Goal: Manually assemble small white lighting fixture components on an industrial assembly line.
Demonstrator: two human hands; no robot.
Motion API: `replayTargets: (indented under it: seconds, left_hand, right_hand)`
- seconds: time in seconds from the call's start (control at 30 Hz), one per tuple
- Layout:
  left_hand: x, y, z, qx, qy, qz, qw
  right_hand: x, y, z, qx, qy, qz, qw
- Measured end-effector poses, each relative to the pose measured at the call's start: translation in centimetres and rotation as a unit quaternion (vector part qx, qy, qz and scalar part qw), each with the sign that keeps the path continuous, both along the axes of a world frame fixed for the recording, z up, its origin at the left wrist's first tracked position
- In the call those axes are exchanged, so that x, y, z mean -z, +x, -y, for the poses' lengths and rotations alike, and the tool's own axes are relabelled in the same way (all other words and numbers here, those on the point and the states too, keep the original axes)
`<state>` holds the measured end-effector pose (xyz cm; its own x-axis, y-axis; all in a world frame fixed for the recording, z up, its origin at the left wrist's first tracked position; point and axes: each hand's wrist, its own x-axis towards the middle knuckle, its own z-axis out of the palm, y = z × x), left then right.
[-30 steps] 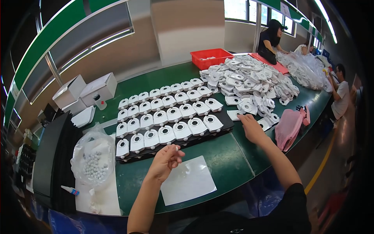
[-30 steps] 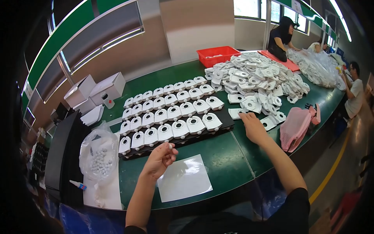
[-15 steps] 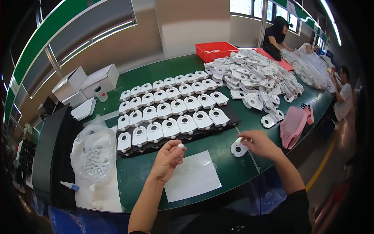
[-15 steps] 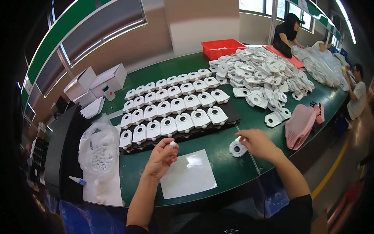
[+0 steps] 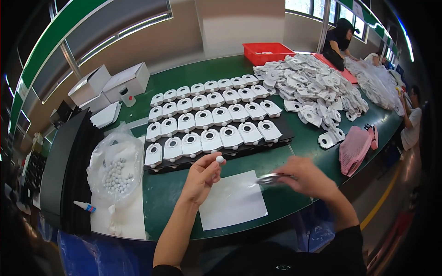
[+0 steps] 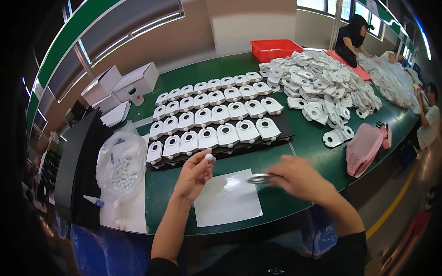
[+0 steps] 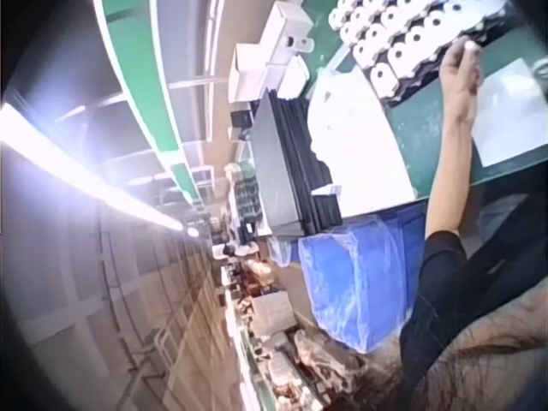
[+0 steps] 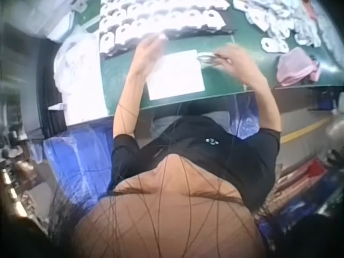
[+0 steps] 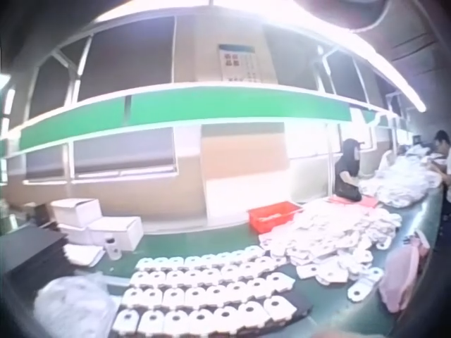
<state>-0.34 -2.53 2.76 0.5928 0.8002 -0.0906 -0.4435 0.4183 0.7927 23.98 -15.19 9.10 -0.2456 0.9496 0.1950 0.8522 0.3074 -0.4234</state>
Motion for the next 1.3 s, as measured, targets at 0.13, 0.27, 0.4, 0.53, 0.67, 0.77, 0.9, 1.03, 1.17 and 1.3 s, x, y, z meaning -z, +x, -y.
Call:
replayTargets:
  seconds: [0.13, 0.27, 0.4, 0.53, 0.67, 0.77, 0.9, 1.03, 1.17, 1.3]
  left_hand:
    - [0.4, 0.0, -0.5, -0.005, 0.007, 0.014, 1.0]
    - [0.4, 0.0, -0.5, -0.01, 0.003, 0.024, 1.0]
    - [0.3, -0.1, -0.6, -0.016, -0.005, 0.028, 0.999]
    - [0.4, -0.2, -0.5, -0.012, -0.008, 0.029, 0.999]
    - [0.4, -0.1, -0.5, -0.009, -0.009, 0.024, 1.0]
    - [0.3, -0.1, -0.4, -0.012, -0.01, 0.026, 1.0]
    - [0.3, -0.1, -0.5, -0.014, -0.01, 0.03, 0.999]
    - [0.3, 0.0, -0.4, -0.018, -0.006, 0.04, 0.999]
    - [0.5, 0.1, -0.4, -0.012, 0.0, 0.03, 0.999]
    - [0.4, 0.5, -0.2, 0.001, -0.003, 0.0, 1.0]
  right_hand:
    - [4.7, -4.0, -1.3, 0.008, -0.139, -0.432, 0.891]
    - [8.5, -6.1, -2.4, 0.022, -0.164, -0.472, 0.866]
    - [8.9, -6.9, -2.6, 0.026, -0.139, -0.438, 0.888]
    - [9.1, -7.1, -2.7, 0.023, -0.131, -0.393, 0.91]
    - [8.8, -7.3, -2.6, 0.031, -0.122, -0.371, 0.92]
    - [9.0, -7.2, -2.6, 0.04, -0.107, -0.398, 0.91]
    - [8.8, -7.3, -2.4, 0.034, -0.065, -0.364, 0.929]
    - [8.7, -7.8, -2.2, -0.003, 0.008, -0.286, 0.958]
    - [9.4, -7.6, -2.2, -0.002, -0.051, -0.336, 0.941]
    - [9.4, -6.0, -3.1, -0.015, -0.198, -0.608, 0.769]
